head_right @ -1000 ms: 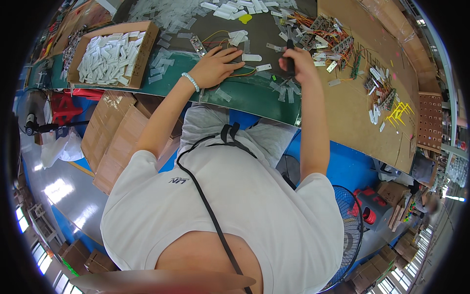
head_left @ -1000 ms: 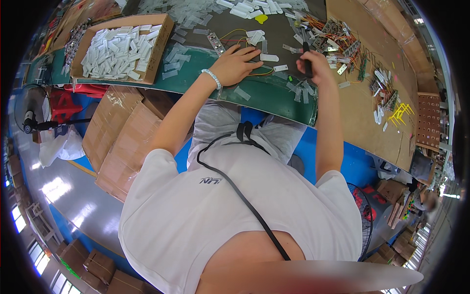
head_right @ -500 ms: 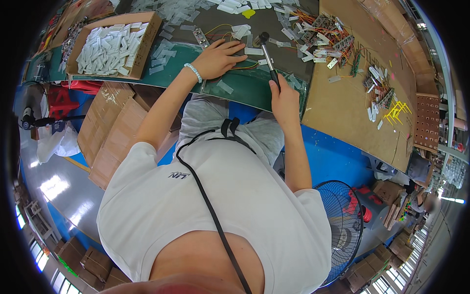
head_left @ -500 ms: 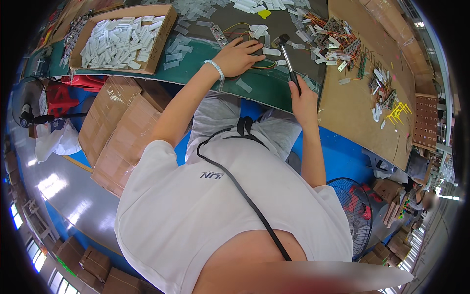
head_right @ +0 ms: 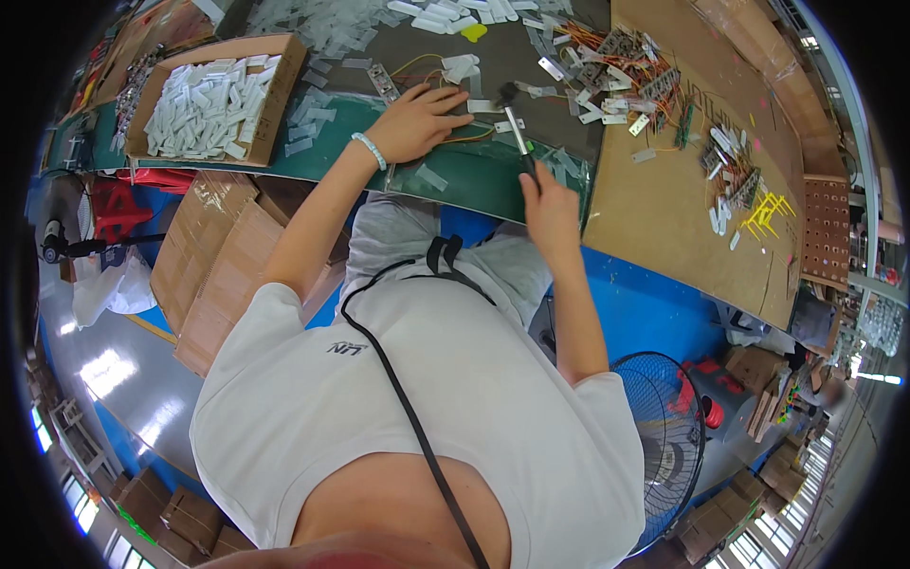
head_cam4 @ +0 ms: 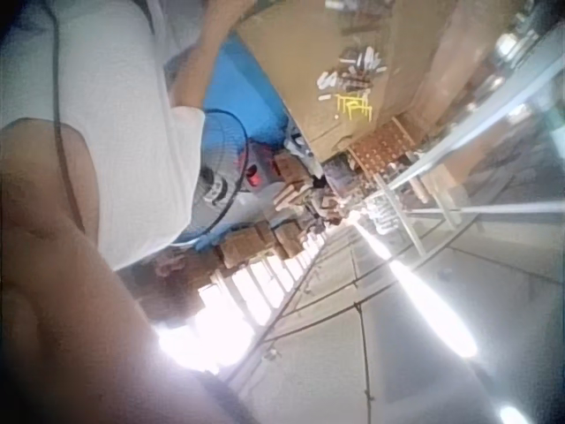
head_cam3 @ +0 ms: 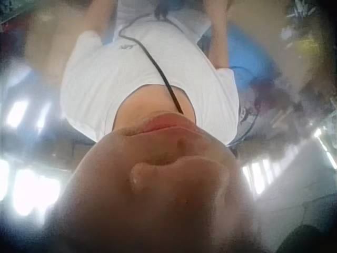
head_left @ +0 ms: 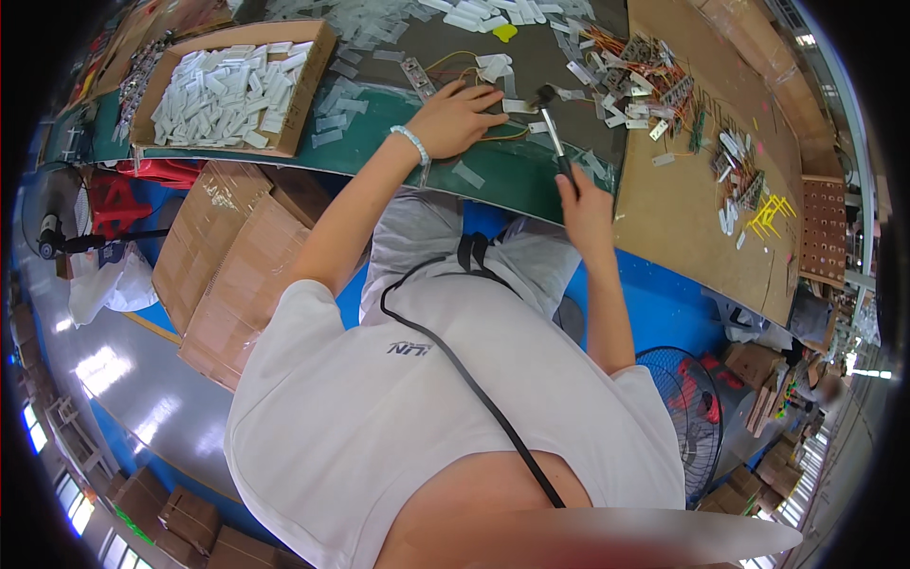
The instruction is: The person assembles electrical components by attaching wires and small white rectangular plates to a metal circuit strip by hand, using an assembly jig to hold the strip.
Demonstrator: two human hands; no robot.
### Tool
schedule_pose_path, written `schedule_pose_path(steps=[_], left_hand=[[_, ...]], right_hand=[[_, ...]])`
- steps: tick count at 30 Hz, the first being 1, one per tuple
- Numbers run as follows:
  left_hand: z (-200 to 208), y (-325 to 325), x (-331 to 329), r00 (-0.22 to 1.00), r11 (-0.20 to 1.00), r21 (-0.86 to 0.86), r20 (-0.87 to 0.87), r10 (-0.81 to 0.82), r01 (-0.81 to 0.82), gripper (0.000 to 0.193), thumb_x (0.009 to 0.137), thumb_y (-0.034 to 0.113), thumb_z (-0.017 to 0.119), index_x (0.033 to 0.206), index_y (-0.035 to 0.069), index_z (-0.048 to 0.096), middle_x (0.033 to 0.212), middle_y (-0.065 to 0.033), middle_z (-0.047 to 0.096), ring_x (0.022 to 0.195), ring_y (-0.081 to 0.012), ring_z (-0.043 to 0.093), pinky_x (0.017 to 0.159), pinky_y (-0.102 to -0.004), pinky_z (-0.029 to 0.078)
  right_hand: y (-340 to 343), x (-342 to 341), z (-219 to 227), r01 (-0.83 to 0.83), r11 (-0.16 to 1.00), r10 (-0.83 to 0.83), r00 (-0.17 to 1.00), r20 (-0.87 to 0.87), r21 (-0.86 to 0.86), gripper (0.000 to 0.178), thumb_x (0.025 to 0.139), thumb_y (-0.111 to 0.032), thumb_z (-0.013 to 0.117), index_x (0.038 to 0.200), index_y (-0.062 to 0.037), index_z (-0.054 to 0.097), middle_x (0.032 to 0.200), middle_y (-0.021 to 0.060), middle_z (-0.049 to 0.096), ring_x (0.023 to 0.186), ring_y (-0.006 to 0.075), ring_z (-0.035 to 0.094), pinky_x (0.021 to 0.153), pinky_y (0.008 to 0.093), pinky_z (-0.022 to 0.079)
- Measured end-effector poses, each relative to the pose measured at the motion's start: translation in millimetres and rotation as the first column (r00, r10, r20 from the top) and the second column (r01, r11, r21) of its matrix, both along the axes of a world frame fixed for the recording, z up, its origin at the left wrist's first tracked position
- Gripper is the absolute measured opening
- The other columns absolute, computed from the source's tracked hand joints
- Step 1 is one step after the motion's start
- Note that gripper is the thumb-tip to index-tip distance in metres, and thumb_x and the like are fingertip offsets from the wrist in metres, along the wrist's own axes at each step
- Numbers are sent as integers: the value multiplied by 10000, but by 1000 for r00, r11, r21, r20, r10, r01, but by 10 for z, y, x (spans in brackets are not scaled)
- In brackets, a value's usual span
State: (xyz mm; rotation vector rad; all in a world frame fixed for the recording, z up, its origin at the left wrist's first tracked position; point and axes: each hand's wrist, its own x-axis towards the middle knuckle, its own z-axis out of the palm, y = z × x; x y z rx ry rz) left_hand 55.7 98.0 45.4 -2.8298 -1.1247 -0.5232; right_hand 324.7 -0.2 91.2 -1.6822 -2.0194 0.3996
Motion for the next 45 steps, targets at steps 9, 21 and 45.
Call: schedule_pose_path(steps=[9, 21, 45], left_hand=[[7, -128, 242, 973, 991, 29, 195, 120, -128, 385, 877, 159, 675, 1258, 127, 628, 1322, -73, 609, 1276, -247, 536, 1075, -448, 403], [15, -138, 254, 974, 988, 12, 171, 151, -156, 441, 807, 113, 685, 1245, 168, 669, 1243, -76, 565, 1242, -249, 534, 1067, -428, 411], [17, -183, 923, 933, 966, -9, 256, 251, -258, 151, 803, 177, 683, 911, 75, 656, 977, -93, 582, 991, -287, 543, 847, -434, 427]], right_hand=[[962, 250, -120, 123, 968, -209, 877, 433, 220, 307, 960, -305, 635, 1009, -9, 700, 876, 181, 691, 864, 355, 688, 754, 447, 533], [1728, -679, -412, -110, 981, 63, 960, -271, -159, 316, 716, -218, 847, 905, 0, 716, 871, 161, 731, 815, 330, 712, 754, 421, 553], [2868, -1125, -153, -402, 854, 444, 894, -60, 330, 270, 886, -212, 713, 1080, -24, 708, 970, 186, 681, 918, 352, 667, 813, 431, 524]])
